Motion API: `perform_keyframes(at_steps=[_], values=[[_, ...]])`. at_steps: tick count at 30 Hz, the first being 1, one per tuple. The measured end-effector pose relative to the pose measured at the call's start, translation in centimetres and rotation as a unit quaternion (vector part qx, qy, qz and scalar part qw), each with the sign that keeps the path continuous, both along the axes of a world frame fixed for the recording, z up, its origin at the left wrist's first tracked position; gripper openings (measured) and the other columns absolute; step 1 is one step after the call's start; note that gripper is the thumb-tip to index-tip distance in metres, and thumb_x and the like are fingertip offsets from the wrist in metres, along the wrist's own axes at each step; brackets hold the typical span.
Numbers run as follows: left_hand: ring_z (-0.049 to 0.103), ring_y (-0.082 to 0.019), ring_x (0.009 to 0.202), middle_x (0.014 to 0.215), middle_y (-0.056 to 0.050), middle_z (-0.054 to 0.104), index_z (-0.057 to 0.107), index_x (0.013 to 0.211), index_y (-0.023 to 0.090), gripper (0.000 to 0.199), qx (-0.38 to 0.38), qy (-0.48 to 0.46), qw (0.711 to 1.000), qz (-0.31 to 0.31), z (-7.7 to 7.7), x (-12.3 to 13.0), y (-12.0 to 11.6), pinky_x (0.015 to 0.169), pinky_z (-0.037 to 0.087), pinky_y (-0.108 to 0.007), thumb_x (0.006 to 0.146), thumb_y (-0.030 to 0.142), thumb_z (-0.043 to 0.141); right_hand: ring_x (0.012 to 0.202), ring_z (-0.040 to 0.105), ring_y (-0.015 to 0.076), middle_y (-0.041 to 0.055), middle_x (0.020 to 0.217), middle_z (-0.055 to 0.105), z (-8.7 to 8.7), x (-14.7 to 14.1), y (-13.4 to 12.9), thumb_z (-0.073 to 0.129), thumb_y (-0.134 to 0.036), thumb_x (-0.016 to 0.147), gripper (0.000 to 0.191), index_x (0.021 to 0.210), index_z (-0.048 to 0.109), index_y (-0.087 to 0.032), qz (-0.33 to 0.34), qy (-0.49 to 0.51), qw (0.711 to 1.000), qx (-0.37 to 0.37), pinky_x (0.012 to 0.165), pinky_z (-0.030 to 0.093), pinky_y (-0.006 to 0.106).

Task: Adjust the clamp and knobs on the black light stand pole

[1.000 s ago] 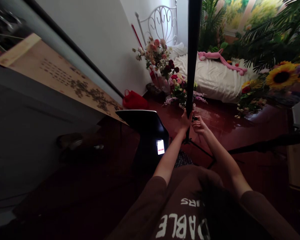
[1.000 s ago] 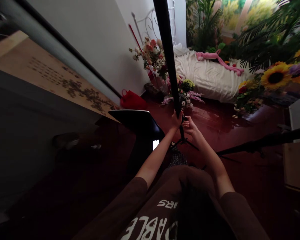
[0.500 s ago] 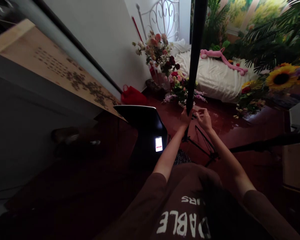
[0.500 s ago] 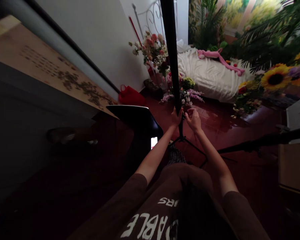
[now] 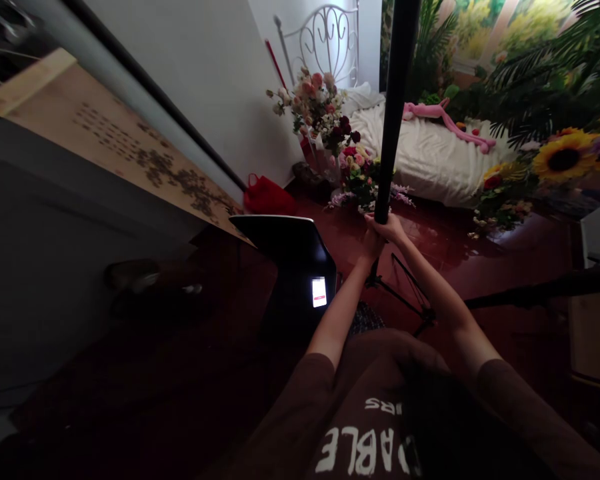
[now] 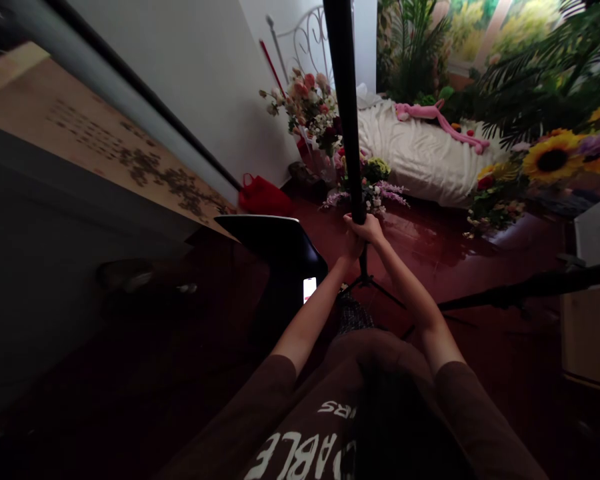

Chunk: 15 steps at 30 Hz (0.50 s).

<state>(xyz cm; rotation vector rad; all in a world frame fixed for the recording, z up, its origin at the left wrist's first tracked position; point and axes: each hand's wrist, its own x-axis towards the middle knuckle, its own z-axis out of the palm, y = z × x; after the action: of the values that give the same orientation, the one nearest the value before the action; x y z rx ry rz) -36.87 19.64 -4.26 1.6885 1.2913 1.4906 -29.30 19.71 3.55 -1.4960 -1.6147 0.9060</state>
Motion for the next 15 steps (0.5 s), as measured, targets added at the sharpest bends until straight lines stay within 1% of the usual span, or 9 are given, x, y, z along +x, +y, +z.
perform_keyframes(at_steps=[4, 5, 7, 9, 11, 13, 15], values=[[0.067, -0.022, 0.086, 0.098, -0.014, 0.068, 0.048, 0.128, 0.014, 0.054, -0.002, 0.001, 1.000, -0.009, -0.8, -0.3, -0.5, 0.074, 0.053, -0.033, 0.090, 0.052, 0.042, 0.084, 0.069, 0.0195, 0.0062, 0.084, 0.074, 0.6, -0.5, 0.5, 0.071, -0.047, 0.071, 0.031, 0.077, 0.072, -0.017, 0.035, 0.122, 0.991, 0.028, 0.077, 0.054, 0.029], [0.067, -0.022, 0.086, 0.100, -0.014, 0.068, 0.046, 0.130, 0.014, 0.055, -0.002, 0.002, 1.000, -0.006, -0.9, -0.3, -0.4, 0.073, 0.053, -0.034, 0.091, 0.052, 0.043, 0.082, 0.069, 0.0190, 0.0066, 0.082, 0.073, 0.9, -0.7, 0.5, 0.072, -0.048, 0.069, 0.032, 0.073, 0.070, -0.016, 0.045, 0.149, 0.987, 0.037, 0.075, 0.054, 0.028], [0.067, -0.022, 0.087, 0.103, -0.015, 0.067, 0.044, 0.131, 0.015, 0.054, 0.003, 0.003, 1.000, 0.000, -1.0, -0.3, -0.4, 0.073, 0.053, -0.034, 0.091, 0.052, 0.043, 0.073, 0.068, 0.0173, 0.0058, 0.073, 0.071, 1.8, -1.1, 0.4, 0.073, -0.050, 0.068, 0.035, 0.066, 0.066, -0.016, 0.055, 0.177, 0.982, 0.046, 0.068, 0.054, 0.027], [0.066, -0.021, 0.090, 0.106, -0.015, 0.066, 0.044, 0.129, 0.017, 0.051, 0.015, 0.000, 1.000, 0.006, -0.9, -0.3, -0.5, 0.076, 0.053, -0.033, 0.092, 0.052, 0.041, 0.059, 0.063, 0.0147, 0.0024, 0.059, 0.064, 3.0, -1.6, 0.5, 0.073, -0.051, 0.067, 0.036, 0.060, 0.060, -0.017, 0.033, 0.177, 0.982, 0.054, 0.057, 0.051, 0.025], [0.065, -0.020, 0.094, 0.107, -0.015, 0.064, 0.045, 0.125, 0.019, 0.048, 0.027, -0.002, 1.000, 0.014, -0.8, -0.3, -0.7, 0.080, 0.052, -0.033, 0.092, 0.054, 0.039, 0.049, 0.057, 0.0121, -0.0016, 0.049, 0.054, 4.6, -2.0, 1.0, 0.072, -0.048, 0.068, 0.038, 0.056, 0.054, -0.018, -0.008, 0.172, 0.983, 0.070, 0.048, 0.046, 0.023], [0.065, -0.019, 0.094, 0.106, -0.014, 0.064, 0.045, 0.121, 0.020, 0.046, 0.027, 0.001, 0.999, 0.021, -0.6, -0.3, -1.0, 0.080, 0.051, -0.032, 0.092, 0.056, 0.038, 0.045, 0.052, 0.0101, -0.0043, 0.046, 0.047, 6.5, -2.4, 1.7, 0.071, -0.045, 0.069, 0.036, 0.055, 0.050, -0.019, -0.044, 0.170, 0.980, 0.093, 0.045, 0.042, 0.021], [0.065, -0.019, 0.091, 0.102, -0.012, 0.064, 0.045, 0.118, 0.020, 0.046, 0.021, 0.001, 1.000, 0.023, -0.4, -0.2, -1.3, 0.078, 0.051, -0.031, 0.092, 0.057, 0.038, 0.046, 0.050, 0.0091, -0.0052, 0.047, 0.045, 8.3, -2.7, 2.4, 0.070, -0.040, 0.071, 0.032, 0.058, 0.050, -0.018, -0.053, 0.166, 0.978, 0.115, 0.045, 0.040, 0.021]])
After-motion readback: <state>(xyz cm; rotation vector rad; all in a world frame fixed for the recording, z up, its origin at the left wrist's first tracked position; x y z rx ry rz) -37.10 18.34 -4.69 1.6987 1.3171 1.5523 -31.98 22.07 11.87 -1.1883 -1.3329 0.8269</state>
